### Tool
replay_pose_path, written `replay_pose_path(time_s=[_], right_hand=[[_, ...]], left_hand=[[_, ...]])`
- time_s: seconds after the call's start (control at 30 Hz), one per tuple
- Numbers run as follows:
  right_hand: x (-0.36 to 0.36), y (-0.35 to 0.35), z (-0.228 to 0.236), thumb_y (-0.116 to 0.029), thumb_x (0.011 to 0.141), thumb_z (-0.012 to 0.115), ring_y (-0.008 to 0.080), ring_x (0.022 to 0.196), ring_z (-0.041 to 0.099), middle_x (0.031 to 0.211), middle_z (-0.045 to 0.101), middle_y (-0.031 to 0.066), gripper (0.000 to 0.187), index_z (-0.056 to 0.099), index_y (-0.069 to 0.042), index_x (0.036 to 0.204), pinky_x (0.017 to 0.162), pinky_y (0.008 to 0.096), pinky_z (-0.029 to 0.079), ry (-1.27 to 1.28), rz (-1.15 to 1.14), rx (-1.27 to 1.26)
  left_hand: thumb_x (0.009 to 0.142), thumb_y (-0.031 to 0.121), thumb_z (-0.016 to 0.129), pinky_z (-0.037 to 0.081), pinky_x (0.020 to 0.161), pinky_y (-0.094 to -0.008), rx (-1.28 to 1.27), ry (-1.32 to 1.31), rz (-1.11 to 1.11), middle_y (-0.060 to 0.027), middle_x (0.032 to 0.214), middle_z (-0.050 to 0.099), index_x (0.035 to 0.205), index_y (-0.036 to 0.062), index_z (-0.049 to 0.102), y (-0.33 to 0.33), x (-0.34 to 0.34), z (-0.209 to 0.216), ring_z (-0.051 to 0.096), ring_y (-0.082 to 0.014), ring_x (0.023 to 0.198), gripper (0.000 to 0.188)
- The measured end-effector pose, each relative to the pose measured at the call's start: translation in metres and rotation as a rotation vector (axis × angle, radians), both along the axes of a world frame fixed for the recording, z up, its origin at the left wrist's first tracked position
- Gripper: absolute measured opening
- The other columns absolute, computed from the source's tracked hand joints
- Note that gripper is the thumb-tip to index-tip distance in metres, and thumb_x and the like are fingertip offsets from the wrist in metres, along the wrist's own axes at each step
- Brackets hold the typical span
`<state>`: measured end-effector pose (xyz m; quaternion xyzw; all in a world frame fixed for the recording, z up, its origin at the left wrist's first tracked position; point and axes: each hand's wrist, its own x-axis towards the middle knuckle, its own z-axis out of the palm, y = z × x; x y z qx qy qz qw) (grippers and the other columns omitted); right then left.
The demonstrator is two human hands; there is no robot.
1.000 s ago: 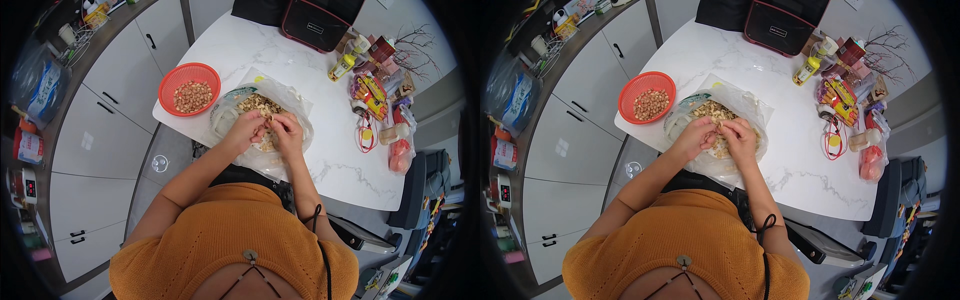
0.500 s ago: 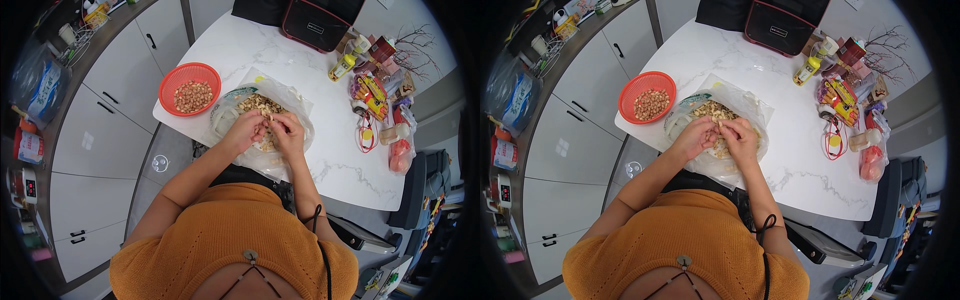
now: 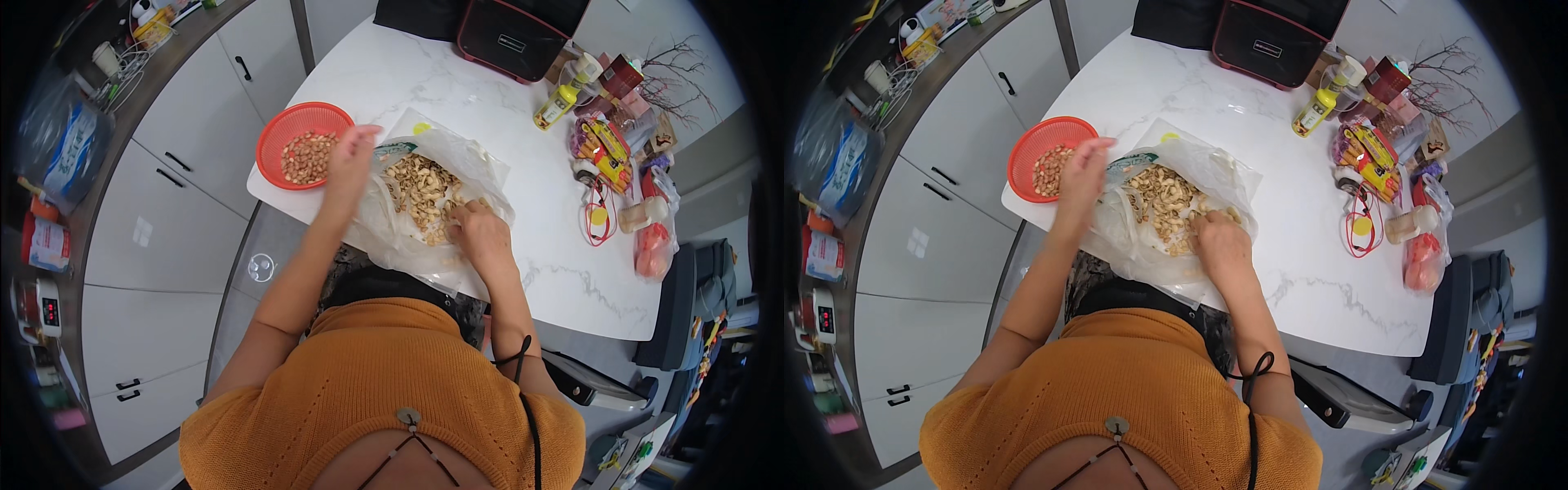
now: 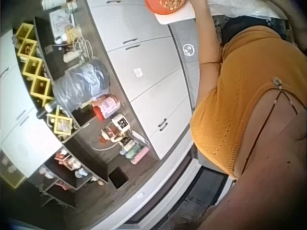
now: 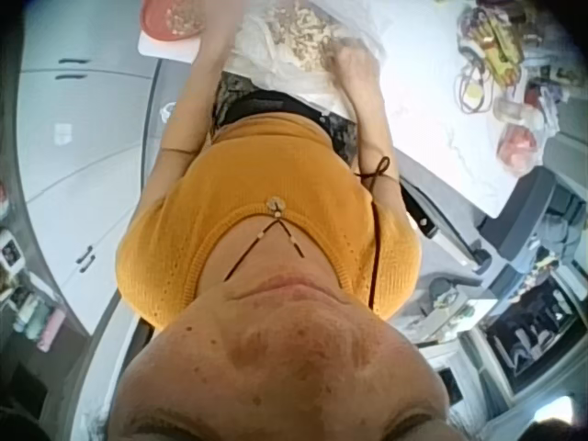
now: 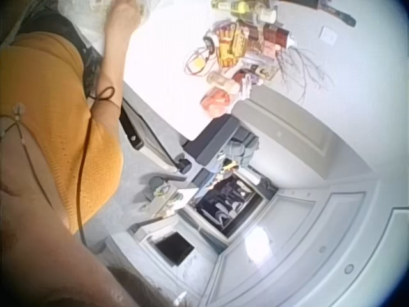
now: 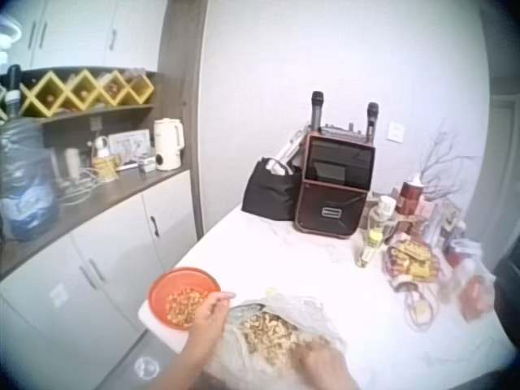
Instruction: The person peels peanuts by hand, placing the nuts into a red colander and the shells into a plastic bag on a kitchen counter.
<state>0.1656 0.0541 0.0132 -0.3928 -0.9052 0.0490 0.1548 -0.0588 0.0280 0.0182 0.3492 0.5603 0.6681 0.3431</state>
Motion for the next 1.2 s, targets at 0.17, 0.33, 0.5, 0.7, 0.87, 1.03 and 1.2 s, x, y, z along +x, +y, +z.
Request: replay_pose_path(time_s=[0.17,0.33,0.5,0.7,0.87,1.03,1.2], right_hand=[[0.007,-0.003,-0.001,-0.018,0.070,0.066,0.0286,0.072,0.060,0.076,0.061,0.0109,0.016,0.060,-0.006,0.079,0.063,0.0372,0.047,-0.258,0.007,-0.112],[0.005,-0.002,-0.001,-0.016,0.070,0.065,0.0298,0.072,0.060,0.076,0.061,0.0116,0.015,0.059,-0.005,0.078,0.064,0.0383,0.046,-0.178,0.050,-0.188],[0.001,0.002,-0.014,-0.007,0.070,0.063,0.0278,0.069,0.059,0.081,0.060,0.0129,0.013,0.060,-0.004,0.083,0.065,0.0353,0.047,0.052,0.076,-0.201],[-0.011,0.015,-0.027,-0.001,0.079,0.060,0.0114,0.066,0.059,0.080,0.061,0.0071,0.009,0.058,-0.002,0.088,0.059,0.0221,0.047,0.762,0.068,-0.787],[-0.023,0.009,-0.027,-0.001,0.084,0.057,0.0056,0.065,0.055,0.082,0.061,0.0025,0.012,0.058,-0.002,0.096,0.057,0.0179,0.045,1.152,0.112,-1.078],[-0.022,0.016,-0.051,-0.001,0.084,0.056,0.0053,0.061,0.052,0.076,0.057,0.0007,0.021,0.054,-0.002,0.106,0.056,0.0171,0.043,1.121,0.129,-0.987],[-0.024,0.012,-0.046,0.000,0.083,0.058,0.0044,0.062,0.051,0.074,0.056,-0.0003,0.020,0.056,-0.002,0.103,0.056,0.0160,0.042,1.207,0.143,-0.980]], left_hand=[[0.085,0.018,0.052,0.043,0.066,-0.0299,-0.054,0.768,0.401,-0.0078,0.083,0.058,0.094,0.0030,0.060,-0.001,-0.061,-0.002,0.053,-0.0171,0.071,0.019],[0.083,0.017,0.052,0.043,0.075,-0.0370,-0.233,1.018,0.339,-0.0141,0.092,0.058,0.092,0.0016,0.060,0.000,-0.089,-0.018,0.055,-0.0281,0.085,0.020],[0.082,0.017,0.052,0.043,0.077,-0.0391,-0.193,1.053,0.337,-0.0148,0.092,0.059,0.091,0.0019,0.060,-0.002,-0.079,-0.017,0.055,-0.0310,0.088,0.019],[0.082,0.010,0.053,0.044,0.070,-0.0304,0.061,0.899,0.243,-0.0109,0.085,0.059,0.091,0.0018,0.061,-0.011,-0.035,-0.004,0.056,-0.0227,0.078,0.014],[0.082,0.005,0.055,0.044,0.067,-0.0250,0.120,0.611,-0.025,-0.0069,0.081,0.057,0.091,0.0008,0.060,-0.028,0.020,0.000,0.056,-0.0146,0.076,0.012],[0.081,0.001,0.056,0.046,0.067,-0.0244,0.102,0.507,-0.185,-0.0071,0.082,0.056,0.095,0.0002,0.059,-0.031,0.045,-0.015,0.056,-0.0133,0.077,0.015],[0.080,-0.001,0.057,0.046,0.065,-0.0231,0.082,0.510,-0.200,-0.0072,0.082,0.055,0.096,0.0000,0.059,-0.028,0.048,-0.017,0.056,-0.0125,0.075,0.016]])
